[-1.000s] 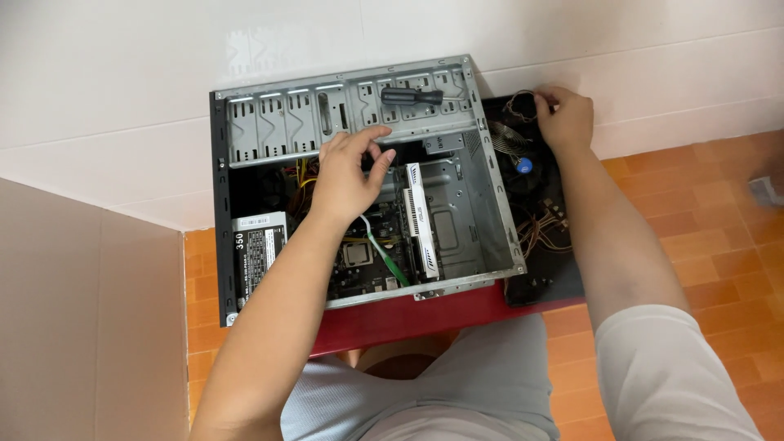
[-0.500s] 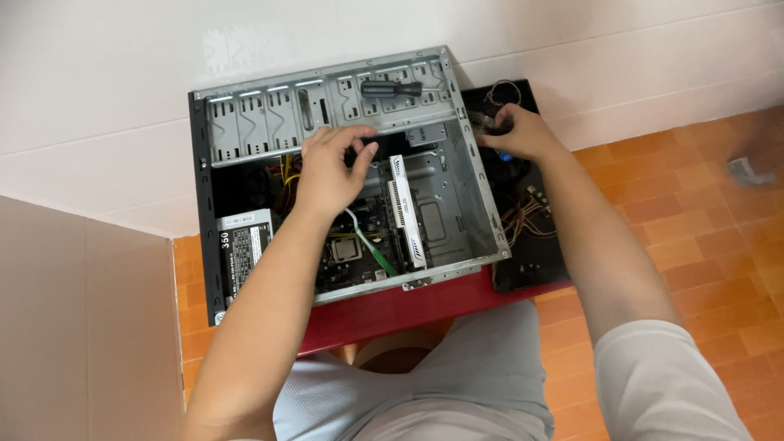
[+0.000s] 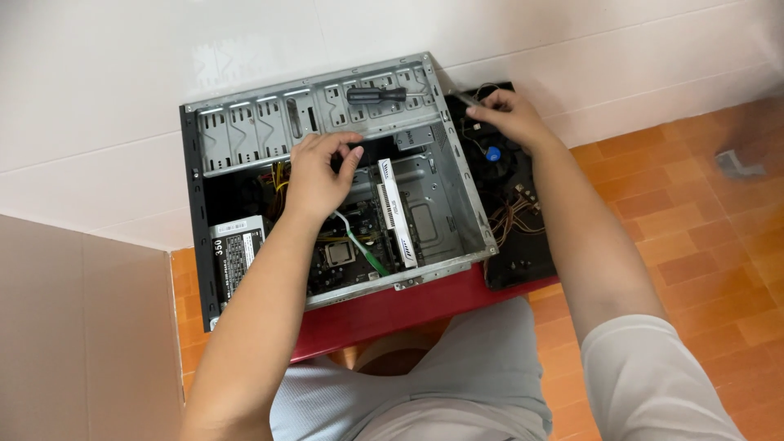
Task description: Organizing and tucking away unused power supply unit (PSU) cables inside a computer case for better cable management.
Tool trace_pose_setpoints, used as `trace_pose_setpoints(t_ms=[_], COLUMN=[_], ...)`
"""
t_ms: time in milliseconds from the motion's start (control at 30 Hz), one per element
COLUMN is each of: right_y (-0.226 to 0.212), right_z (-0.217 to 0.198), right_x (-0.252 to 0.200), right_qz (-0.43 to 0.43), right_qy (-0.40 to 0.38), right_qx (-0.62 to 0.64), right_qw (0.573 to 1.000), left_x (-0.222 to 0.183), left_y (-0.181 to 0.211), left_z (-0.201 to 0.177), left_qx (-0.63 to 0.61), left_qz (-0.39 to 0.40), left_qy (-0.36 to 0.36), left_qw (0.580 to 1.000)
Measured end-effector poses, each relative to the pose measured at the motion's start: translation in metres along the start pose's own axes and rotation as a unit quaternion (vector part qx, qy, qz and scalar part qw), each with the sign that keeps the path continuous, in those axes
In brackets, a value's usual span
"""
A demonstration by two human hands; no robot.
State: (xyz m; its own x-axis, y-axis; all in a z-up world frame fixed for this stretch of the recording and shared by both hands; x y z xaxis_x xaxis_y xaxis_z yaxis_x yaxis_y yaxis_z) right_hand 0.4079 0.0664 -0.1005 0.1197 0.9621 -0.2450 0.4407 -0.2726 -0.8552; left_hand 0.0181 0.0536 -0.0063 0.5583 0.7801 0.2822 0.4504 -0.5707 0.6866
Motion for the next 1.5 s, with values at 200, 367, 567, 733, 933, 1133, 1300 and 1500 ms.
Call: trace_pose_setpoints(t_ms=[200, 367, 567, 733, 933, 1133, 1300, 1500], right_y=[0.017, 0.039, 0.068, 0.068, 0.042, 0.016, 0.001, 0.039], right_z=[-0.025, -0.022, -0.013, 0.003, 0.015, 0.018, 0.023, 0.012], right_x=[-0.024, -0.065, -0.107, -0.133, -0.143, -0.153, -0.169, -0.183], right_qz=[0.05, 0.035, 0.066, 0.098, 0.083, 0.097, 0.047, -0.046], right_qy=[0.069, 0.107, 0.121, 0.14, 0.168, 0.188, 0.163, 0.178], right_qx=[-0.006, -0.038, 0.008, 0.011, -0.067, -0.088, -0.082, -0.02], right_qw=[0.996, 0.993, 0.99, 0.985, 0.98, 0.973, 0.982, 0.983], left_x=[0.001, 0.001, 0.0, 0.0, 0.0, 0.0, 0.0, 0.0], left_y=[-0.005, -0.005, -0.004, -0.002, -0.003, -0.003, -0.006, 0.001], left_z=[0.002, 0.002, 0.001, 0.002, 0.001, 0.001, 0.002, -0.001], left_qx=[0.002, 0.004, -0.003, 0.003, 0.0, -0.006, 0.0, -0.008], left_qz=[0.0, 0.005, 0.008, 0.009, 0.009, 0.015, 0.008, 0.012], left_qy=[-0.002, 0.004, 0.005, 0.005, 0.006, 0.006, 0.002, 0.003], left_qw=[1.0, 1.0, 1.0, 1.0, 1.0, 1.0, 1.0, 1.0])
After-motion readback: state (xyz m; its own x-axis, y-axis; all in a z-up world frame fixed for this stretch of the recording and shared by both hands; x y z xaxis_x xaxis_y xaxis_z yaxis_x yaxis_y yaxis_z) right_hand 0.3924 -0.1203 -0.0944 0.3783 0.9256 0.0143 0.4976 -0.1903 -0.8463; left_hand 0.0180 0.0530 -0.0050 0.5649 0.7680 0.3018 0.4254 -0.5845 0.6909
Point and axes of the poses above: each hand's wrist, its own x-axis towards the middle knuckle, its own z-axis out of the palm, y = z × x, the point moved 4 cm from there along x, towards the middle knuckle, and after that the axes turned 12 degrees about -y, right-handed, at the moved point
